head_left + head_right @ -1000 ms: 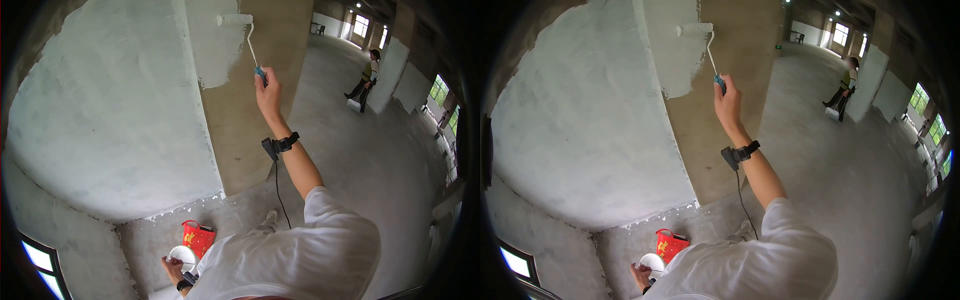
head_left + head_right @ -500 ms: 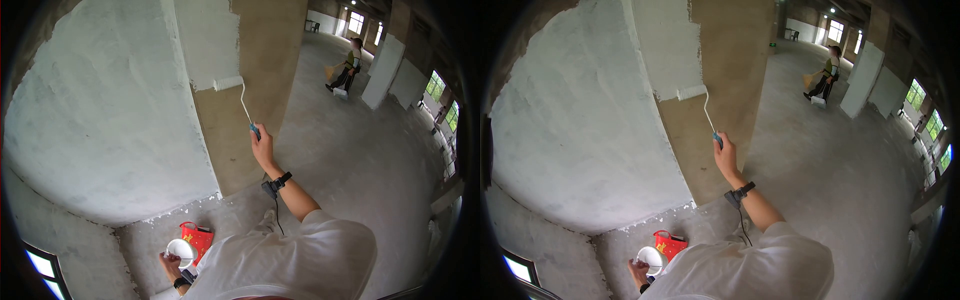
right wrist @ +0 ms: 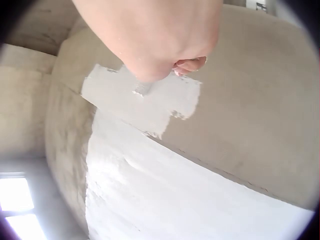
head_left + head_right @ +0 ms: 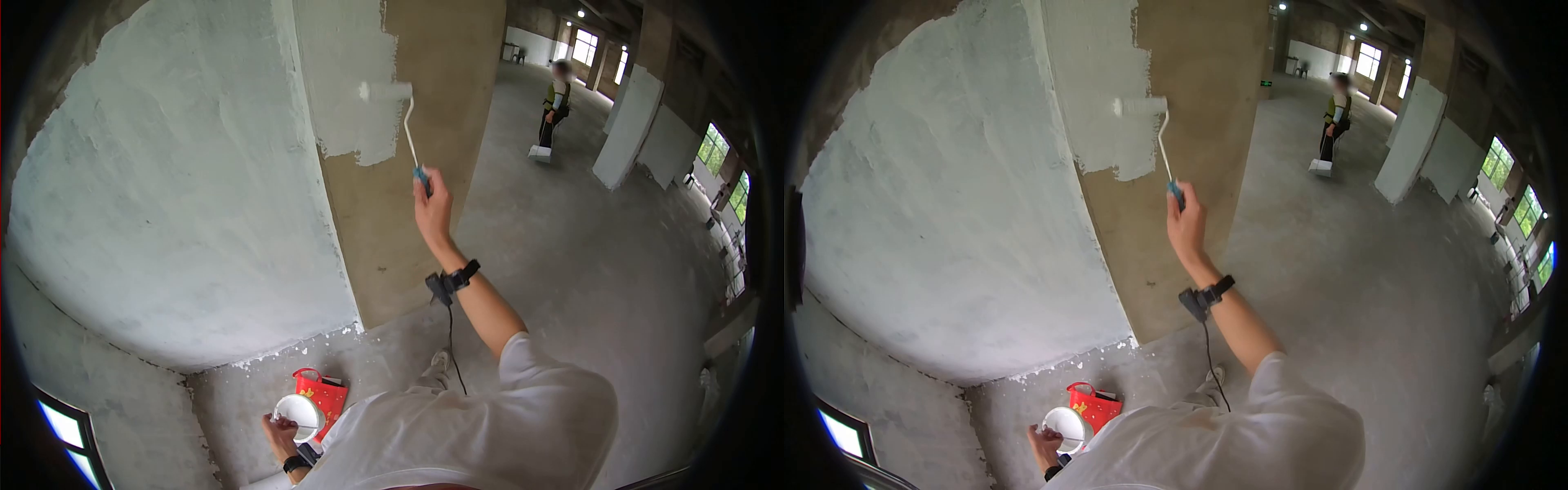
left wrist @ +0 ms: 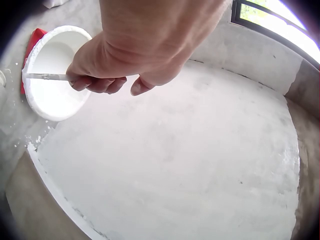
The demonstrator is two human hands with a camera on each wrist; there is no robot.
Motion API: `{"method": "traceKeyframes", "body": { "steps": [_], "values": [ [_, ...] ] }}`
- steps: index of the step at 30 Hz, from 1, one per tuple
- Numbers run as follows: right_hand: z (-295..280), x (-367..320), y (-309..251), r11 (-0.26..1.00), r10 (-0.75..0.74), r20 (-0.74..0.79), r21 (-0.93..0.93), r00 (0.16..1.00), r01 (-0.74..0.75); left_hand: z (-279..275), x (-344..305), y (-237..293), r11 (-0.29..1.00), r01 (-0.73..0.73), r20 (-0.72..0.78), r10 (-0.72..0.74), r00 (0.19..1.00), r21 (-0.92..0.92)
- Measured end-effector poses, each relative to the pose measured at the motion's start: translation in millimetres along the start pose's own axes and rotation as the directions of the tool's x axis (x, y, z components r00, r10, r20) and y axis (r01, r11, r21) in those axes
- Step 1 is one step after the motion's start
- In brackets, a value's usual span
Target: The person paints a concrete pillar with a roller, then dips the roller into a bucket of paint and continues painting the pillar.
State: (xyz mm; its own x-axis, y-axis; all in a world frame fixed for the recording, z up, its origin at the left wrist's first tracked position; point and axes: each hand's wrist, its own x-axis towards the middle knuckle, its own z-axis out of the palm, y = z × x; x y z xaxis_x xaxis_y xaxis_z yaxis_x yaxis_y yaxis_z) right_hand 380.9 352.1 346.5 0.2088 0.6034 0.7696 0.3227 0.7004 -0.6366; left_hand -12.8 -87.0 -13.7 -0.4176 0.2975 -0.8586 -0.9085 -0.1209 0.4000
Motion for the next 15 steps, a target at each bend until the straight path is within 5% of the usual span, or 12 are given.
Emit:
{"method": "traceKeyframes", "body": {
  "steps": [9,15],
  "values": [
    [-8.5,168.4,-47.4,0.974,-0.227,-0.076,-0.006,0.971,0.227,-7.7,15.9,1.4,0.999,0.012,0.017,-0.012,1.000,0.032],
    [-13.9,178.9,-62.7,0.957,-0.291,-0.071,-0.023,0.954,0.290,14.9,3.0,5.6,0.994,-0.011,0.008,0.010,1.000,0.109]
  ]
}}
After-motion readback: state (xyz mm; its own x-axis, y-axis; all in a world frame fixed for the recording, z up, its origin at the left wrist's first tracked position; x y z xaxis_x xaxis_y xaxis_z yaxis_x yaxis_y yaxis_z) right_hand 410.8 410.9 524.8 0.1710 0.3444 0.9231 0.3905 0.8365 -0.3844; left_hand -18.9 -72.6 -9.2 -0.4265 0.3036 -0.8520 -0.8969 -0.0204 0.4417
